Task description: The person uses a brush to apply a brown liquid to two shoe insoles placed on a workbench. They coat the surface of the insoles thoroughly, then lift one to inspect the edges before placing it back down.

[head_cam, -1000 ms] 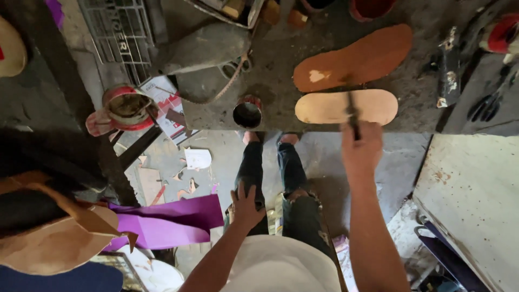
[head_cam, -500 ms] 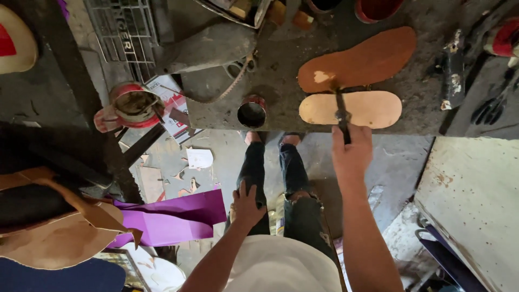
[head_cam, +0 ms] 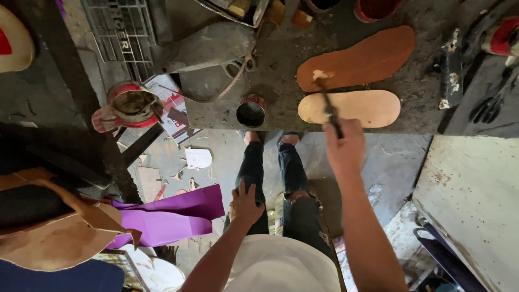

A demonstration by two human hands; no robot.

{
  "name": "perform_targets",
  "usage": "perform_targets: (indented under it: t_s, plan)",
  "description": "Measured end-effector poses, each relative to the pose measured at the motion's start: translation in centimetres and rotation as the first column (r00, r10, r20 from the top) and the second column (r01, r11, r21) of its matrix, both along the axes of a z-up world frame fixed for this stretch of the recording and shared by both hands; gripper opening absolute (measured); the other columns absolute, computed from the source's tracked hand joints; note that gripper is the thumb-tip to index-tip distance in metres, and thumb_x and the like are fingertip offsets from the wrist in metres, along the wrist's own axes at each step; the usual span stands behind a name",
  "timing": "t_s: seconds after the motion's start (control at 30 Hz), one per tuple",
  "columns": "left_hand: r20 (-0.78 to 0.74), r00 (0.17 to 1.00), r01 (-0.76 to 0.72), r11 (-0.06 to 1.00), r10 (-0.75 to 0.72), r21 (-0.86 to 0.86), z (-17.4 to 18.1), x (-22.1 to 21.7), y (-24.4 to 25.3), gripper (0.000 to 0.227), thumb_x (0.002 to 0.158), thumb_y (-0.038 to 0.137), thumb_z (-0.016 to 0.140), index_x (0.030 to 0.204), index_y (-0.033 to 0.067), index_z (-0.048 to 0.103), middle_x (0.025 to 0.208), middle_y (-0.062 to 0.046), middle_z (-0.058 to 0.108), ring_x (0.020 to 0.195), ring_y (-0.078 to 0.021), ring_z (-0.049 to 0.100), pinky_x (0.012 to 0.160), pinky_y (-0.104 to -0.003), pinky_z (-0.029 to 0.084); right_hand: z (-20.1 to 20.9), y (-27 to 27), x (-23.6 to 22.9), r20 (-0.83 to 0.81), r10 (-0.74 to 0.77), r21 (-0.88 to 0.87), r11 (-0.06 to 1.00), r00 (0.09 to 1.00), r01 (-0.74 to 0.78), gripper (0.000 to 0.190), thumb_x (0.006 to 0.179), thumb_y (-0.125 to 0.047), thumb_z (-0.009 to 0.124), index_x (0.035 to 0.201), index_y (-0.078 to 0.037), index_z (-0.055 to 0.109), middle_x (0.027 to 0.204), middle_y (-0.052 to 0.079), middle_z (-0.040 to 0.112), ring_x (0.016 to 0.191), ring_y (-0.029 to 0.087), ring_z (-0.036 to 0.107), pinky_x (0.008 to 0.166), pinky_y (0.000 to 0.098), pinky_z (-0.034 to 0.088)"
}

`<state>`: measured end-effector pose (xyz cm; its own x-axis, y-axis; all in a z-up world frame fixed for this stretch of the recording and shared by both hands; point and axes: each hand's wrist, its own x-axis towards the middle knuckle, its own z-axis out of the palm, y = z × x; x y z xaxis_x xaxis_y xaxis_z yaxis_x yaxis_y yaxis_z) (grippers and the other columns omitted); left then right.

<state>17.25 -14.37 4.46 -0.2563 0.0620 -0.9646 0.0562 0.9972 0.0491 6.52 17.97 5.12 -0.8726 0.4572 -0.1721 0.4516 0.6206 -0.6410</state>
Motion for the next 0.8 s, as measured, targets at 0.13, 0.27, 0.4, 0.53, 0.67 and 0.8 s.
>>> perform_targets:
  t_s: [0.13,0.27,0.4,0.53,0.67,0.8]
  plan:
    - [0.008,1.000,-0.013,1.000,0.013,-0.007,-0.3,0.3,0.0,0.078,0.091,0.057,0.061,0.158,0.0255,0.035,0.167,-0.015,0.015,0.143,-0.0423,0.035,0.095,-0.053,0.058,-2.5,0.0,0.6,-0.084,0.030,0.036,0.999,0.996,-0.027,0.039,0.098,-0.025,0.077,0.126,0.002,0.071,0.115,0.030,0.066,0.107,0.052,0.064,0.092,0.0578,0.051]
    - [0.016,1.000,-0.008,1.000,0.008,-0.020,0.0,-0.2,0.3,0.079,0.091,0.057,0.061,0.158,0.0252,0.035,0.167,-0.015,0.016,0.142,-0.0416,0.035,0.096,-0.053,0.058,-1.9,0.6,-0.6,-0.057,0.066,-0.064,0.996,0.996,-0.069,0.037,0.100,-0.032,0.073,0.129,-0.008,0.072,0.116,0.019,0.069,0.107,0.042,0.067,0.093,0.0523,0.053]
    - [0.028,1.000,0.004,1.000,-0.003,-0.029,0.4,-1.1,0.5,0.077,0.091,0.057,0.060,0.157,0.0252,0.038,0.168,-0.015,0.017,0.143,-0.0401,0.036,0.095,-0.052,0.058,1.3,-0.2,-2.9,-0.011,0.040,-0.055,0.998,0.999,-0.041,0.026,0.107,-0.034,0.066,0.113,-0.010,0.074,0.099,0.009,0.063,0.078,0.027,0.066,0.074,0.0424,0.055]
    - [0.029,0.999,0.017,1.000,-0.016,-0.023,-0.3,-0.3,0.3,0.078,0.091,0.056,0.060,0.158,0.0247,0.036,0.168,-0.016,0.017,0.143,-0.0423,0.036,0.095,-0.054,0.058,2.3,0.0,-3.7,0.007,-0.006,-0.044,0.999,1.000,0.006,0.021,0.108,-0.032,0.067,0.103,-0.012,0.072,0.093,0.005,0.056,0.069,0.022,0.061,0.065,0.0339,0.051]
    - [0.042,0.997,0.062,0.997,-0.060,-0.043,-0.7,0.0,0.4,0.079,0.089,0.059,0.060,0.158,0.0271,0.035,0.168,-0.014,0.016,0.143,-0.0415,0.037,0.094,-0.053,0.059,1.0,-0.2,-3.4,0.014,0.102,-0.105,0.989,0.995,-0.100,0.023,0.101,-0.035,0.075,0.098,-0.012,0.074,0.088,0.007,0.058,0.070,0.032,0.064,0.060,0.0417,0.051]
    - [0.005,0.999,0.033,0.999,-0.033,-0.020,-0.7,0.2,0.4,0.076,0.091,0.056,0.061,0.157,0.0254,0.038,0.167,-0.016,0.019,0.141,-0.0426,0.039,0.094,-0.054,0.059,0.1,-0.2,-3.7,-0.037,0.081,-0.012,0.997,0.996,-0.081,0.021,0.100,-0.032,0.075,0.101,-0.011,0.074,0.090,0.008,0.059,0.072,0.031,0.065,0.065,0.0400,0.052]
